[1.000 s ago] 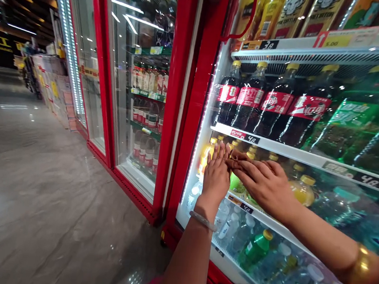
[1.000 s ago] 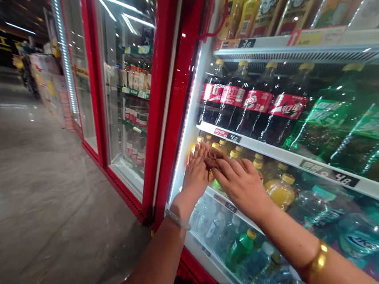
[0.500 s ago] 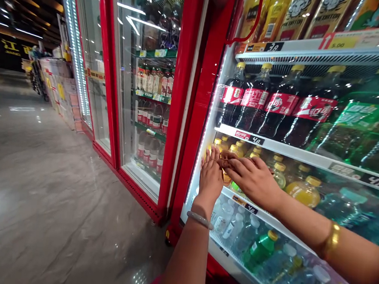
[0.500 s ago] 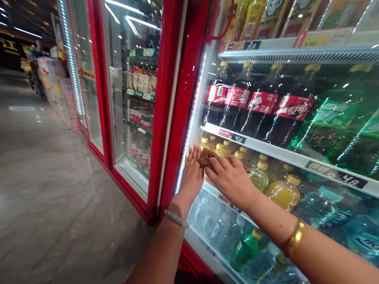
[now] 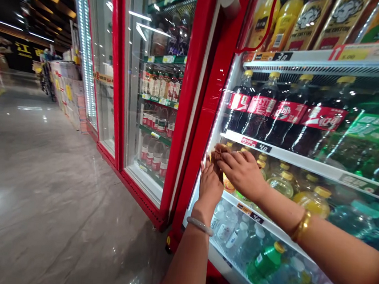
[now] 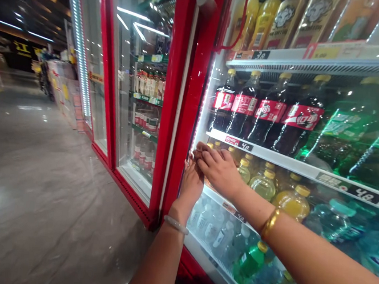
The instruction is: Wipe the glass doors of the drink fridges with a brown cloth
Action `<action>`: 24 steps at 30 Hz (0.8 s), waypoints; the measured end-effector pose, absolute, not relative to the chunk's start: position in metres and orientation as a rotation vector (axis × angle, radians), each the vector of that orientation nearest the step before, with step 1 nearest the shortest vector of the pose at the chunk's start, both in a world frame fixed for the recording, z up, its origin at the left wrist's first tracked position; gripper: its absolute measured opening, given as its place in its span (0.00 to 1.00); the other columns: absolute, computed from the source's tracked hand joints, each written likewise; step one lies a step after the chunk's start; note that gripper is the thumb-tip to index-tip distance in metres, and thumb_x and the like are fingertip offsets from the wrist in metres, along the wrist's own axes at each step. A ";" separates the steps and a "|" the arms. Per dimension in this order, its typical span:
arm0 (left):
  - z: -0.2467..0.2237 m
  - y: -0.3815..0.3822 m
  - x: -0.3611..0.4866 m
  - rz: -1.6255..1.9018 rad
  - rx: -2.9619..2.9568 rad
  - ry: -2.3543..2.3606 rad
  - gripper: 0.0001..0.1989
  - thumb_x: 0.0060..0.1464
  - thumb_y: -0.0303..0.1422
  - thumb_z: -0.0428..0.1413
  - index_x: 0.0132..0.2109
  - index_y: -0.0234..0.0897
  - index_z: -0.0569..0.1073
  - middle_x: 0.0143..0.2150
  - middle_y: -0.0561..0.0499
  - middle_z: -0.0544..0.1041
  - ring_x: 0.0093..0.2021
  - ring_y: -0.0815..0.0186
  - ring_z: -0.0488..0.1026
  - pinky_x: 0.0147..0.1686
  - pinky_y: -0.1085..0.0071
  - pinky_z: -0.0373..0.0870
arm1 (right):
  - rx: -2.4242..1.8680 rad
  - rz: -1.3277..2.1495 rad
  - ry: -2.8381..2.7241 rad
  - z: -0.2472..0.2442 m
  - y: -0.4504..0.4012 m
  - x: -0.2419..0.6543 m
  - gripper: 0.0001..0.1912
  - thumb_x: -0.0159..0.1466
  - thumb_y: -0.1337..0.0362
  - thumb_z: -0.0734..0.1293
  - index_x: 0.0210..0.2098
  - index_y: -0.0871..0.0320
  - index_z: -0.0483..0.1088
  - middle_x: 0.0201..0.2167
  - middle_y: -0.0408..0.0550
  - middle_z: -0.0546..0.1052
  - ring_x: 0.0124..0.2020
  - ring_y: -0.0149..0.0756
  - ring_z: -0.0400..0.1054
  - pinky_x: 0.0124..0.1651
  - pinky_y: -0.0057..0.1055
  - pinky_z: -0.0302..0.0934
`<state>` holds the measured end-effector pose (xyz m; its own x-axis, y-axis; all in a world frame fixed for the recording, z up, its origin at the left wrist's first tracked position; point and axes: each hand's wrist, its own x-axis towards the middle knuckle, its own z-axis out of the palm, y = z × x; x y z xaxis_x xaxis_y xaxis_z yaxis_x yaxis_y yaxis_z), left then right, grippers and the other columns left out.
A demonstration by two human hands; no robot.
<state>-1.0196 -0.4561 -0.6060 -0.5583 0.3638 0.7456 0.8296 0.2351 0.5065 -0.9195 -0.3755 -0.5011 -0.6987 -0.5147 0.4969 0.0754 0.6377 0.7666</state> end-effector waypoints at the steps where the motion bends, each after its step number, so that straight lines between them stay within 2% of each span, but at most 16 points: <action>1: -0.608 -0.458 -1.022 -1.290 -1.079 -2.042 0.29 0.71 0.29 0.42 0.76 0.37 0.53 0.78 0.42 0.55 0.79 0.59 0.38 0.78 0.50 0.43 | 0.382 -1.055 -2.146 -0.504 -0.375 -0.916 0.10 0.71 0.66 0.63 0.49 0.56 0.75 0.50 0.52 0.78 0.48 0.44 0.62 0.51 0.43 0.48; 6: -0.609 -0.465 -1.030 -1.304 -1.074 -2.071 0.31 0.70 0.26 0.41 0.76 0.35 0.51 0.80 0.42 0.48 0.79 0.58 0.36 0.77 0.46 0.42 | 0.332 -1.091 -2.025 -0.469 -0.371 -0.923 0.12 0.71 0.66 0.64 0.52 0.54 0.74 0.51 0.50 0.79 0.47 0.44 0.63 0.49 0.43 0.48; 9: -0.608 -0.466 -1.030 -1.319 -1.104 -2.061 0.30 0.70 0.27 0.41 0.76 0.32 0.51 0.79 0.40 0.48 0.79 0.58 0.39 0.77 0.48 0.44 | 0.154 -1.000 -1.877 -0.447 -0.377 -0.948 0.11 0.72 0.64 0.62 0.51 0.53 0.74 0.53 0.49 0.79 0.47 0.44 0.63 0.49 0.44 0.48; 12: -0.609 -0.467 -1.029 -1.339 -1.077 -2.053 0.29 0.68 0.25 0.43 0.74 0.32 0.58 0.77 0.38 0.58 0.78 0.58 0.49 0.78 0.50 0.47 | 0.214 -1.004 -1.925 -0.460 -0.385 -0.965 0.11 0.72 0.64 0.62 0.51 0.53 0.74 0.53 0.50 0.79 0.48 0.45 0.63 0.49 0.44 0.47; 15: -0.611 -0.471 -1.032 -1.353 -1.034 -2.046 0.28 0.65 0.22 0.46 0.70 0.33 0.66 0.71 0.38 0.70 0.74 0.57 0.63 0.76 0.53 0.56 | 0.490 -1.107 -2.082 -0.486 -0.390 -0.968 0.09 0.71 0.65 0.64 0.47 0.54 0.75 0.52 0.51 0.79 0.49 0.45 0.63 0.48 0.43 0.47; 17: -0.611 -0.475 -1.035 -1.368 -0.988 -2.032 0.27 0.65 0.22 0.46 0.68 0.35 0.69 0.68 0.40 0.73 0.71 0.57 0.67 0.74 0.55 0.61 | 0.595 -1.142 -2.119 -0.486 -0.390 -0.969 0.09 0.71 0.64 0.63 0.46 0.54 0.75 0.54 0.50 0.79 0.49 0.45 0.62 0.48 0.43 0.47; 20: -0.607 -0.484 -1.041 -1.405 -0.852 -1.993 0.29 0.66 0.23 0.44 0.72 0.36 0.65 0.71 0.43 0.69 0.74 0.59 0.62 0.75 0.55 0.59 | 0.526 -1.133 -2.073 -0.448 -0.387 -0.982 0.12 0.72 0.65 0.61 0.51 0.53 0.74 0.56 0.49 0.78 0.49 0.45 0.62 0.49 0.44 0.47; 24: -0.604 -0.489 -1.050 -1.447 -0.677 -2.046 0.34 0.67 0.27 0.45 0.77 0.37 0.51 0.79 0.44 0.53 0.79 0.58 0.46 0.77 0.51 0.48 | 0.222 -0.961 -1.899 -0.397 -0.390 -1.011 0.15 0.73 0.66 0.59 0.53 0.53 0.73 0.57 0.48 0.78 0.49 0.46 0.61 0.49 0.46 0.46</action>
<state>-1.0496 -0.4889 -0.6041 -0.7282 0.0920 0.6792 0.6710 0.2975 0.6791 -1.0114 -0.3898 -0.3971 -0.5224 -0.5200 0.6758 0.2364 0.6731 0.7007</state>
